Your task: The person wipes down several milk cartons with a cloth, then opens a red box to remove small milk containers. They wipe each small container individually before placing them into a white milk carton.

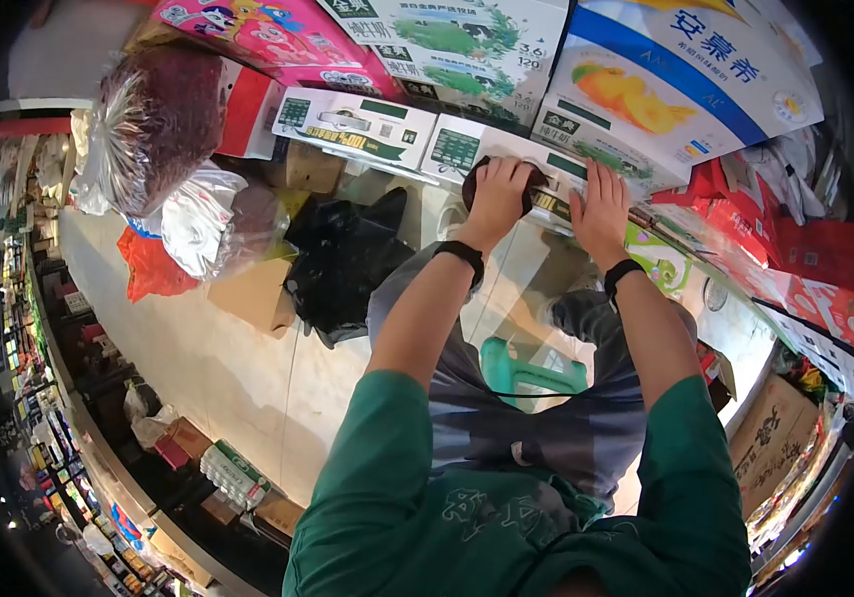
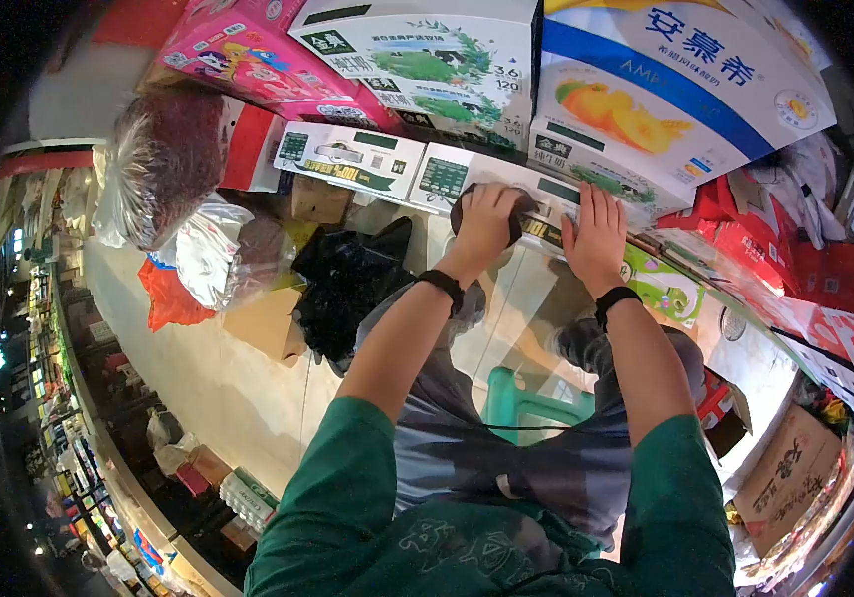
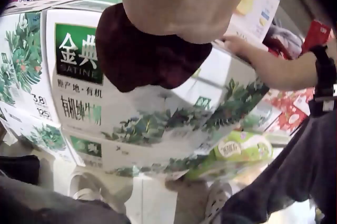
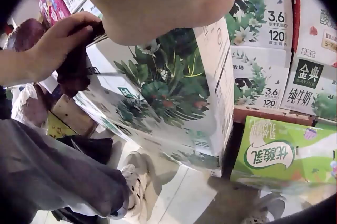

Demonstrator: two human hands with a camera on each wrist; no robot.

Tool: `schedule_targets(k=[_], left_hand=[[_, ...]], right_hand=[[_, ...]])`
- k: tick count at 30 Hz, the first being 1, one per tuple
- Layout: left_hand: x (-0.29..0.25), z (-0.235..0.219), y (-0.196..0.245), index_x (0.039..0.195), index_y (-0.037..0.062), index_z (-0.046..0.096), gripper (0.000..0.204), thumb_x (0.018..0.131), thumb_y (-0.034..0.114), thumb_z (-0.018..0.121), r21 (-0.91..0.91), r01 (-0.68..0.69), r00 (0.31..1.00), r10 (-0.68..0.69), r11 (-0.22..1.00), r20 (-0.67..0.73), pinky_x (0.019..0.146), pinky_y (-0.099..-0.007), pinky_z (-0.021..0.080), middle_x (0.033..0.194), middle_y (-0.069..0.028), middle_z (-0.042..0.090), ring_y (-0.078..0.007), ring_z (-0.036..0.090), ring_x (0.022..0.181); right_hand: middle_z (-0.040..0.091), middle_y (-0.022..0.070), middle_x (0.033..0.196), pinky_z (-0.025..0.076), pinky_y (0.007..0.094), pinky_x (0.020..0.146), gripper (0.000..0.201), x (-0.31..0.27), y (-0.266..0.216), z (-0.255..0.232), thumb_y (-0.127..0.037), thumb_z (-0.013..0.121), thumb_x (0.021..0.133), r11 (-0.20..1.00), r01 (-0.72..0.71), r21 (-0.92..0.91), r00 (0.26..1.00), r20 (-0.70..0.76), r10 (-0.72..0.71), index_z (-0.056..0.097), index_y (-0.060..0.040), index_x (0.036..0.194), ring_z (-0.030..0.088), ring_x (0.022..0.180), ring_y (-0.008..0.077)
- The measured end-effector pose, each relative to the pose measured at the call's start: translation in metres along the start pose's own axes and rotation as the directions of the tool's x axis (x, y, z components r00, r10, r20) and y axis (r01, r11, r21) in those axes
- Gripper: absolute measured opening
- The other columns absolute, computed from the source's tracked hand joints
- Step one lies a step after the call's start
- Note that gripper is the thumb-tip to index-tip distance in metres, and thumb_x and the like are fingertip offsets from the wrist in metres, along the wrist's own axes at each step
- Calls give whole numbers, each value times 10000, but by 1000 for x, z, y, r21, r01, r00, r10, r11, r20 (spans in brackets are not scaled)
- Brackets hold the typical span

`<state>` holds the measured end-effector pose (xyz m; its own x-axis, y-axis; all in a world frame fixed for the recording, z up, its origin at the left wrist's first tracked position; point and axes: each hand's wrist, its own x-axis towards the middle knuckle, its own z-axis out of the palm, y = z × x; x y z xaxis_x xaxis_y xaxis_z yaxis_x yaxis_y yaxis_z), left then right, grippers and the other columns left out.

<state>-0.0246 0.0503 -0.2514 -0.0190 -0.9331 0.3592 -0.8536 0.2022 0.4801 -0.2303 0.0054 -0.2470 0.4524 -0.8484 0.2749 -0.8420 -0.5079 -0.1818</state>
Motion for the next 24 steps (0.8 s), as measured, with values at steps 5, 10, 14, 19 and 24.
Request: schedule_targets(k=[5,10,14,19,24], left_hand=[[38,-6,-3,1047,75,626,314,753,-9,560,-152,60,978,-89,986,-187,868,-446,392,1024,-113,560,-341,517,978],[94,-53,19,1079,30,624,257,832,0,560,-252,-57,923,-45,966,-382,886,-480,410,1090,-133,594,-376,527,1040],[64,-16,-32,1161,46,632,330,835,73,589,-114,-78,991,65,990,-114,1019,-530,377,1258,-176,563,-419,480,1196],[31,-8,-21,1233,85,628,470,838,340,623,77,-13,995,21,997,-101,1042,-617,289,1302,-166,569,-468,436,1249],[47,-7,-4,1135,109,659,417,819,381,669,173,92,993,-76,981,-92,963,-519,370,1134,-119,630,-414,523,1135]], right_hand=[[466,175,1377,265,489,1129,611,2,-2,-4,-307,562,911,1000,-3,11,1000,8,3,382,-31,1426,409,1300,350],[468,178,1371,262,491,1130,618,0,-1,-4,-304,565,903,1000,4,4,1000,4,-4,384,-28,1425,412,1300,346],[471,175,1369,266,491,1128,626,-1,-2,-5,-301,572,893,1000,-7,-4,1000,4,7,386,-26,1424,414,1299,339],[472,163,1373,264,491,1131,623,-2,-1,-3,-304,573,892,1000,-6,1,1000,0,6,391,-30,1421,414,1302,332],[463,158,1385,258,488,1138,623,0,-3,-4,-301,579,889,1000,-24,16,1000,16,24,388,-40,1422,404,1310,328]])
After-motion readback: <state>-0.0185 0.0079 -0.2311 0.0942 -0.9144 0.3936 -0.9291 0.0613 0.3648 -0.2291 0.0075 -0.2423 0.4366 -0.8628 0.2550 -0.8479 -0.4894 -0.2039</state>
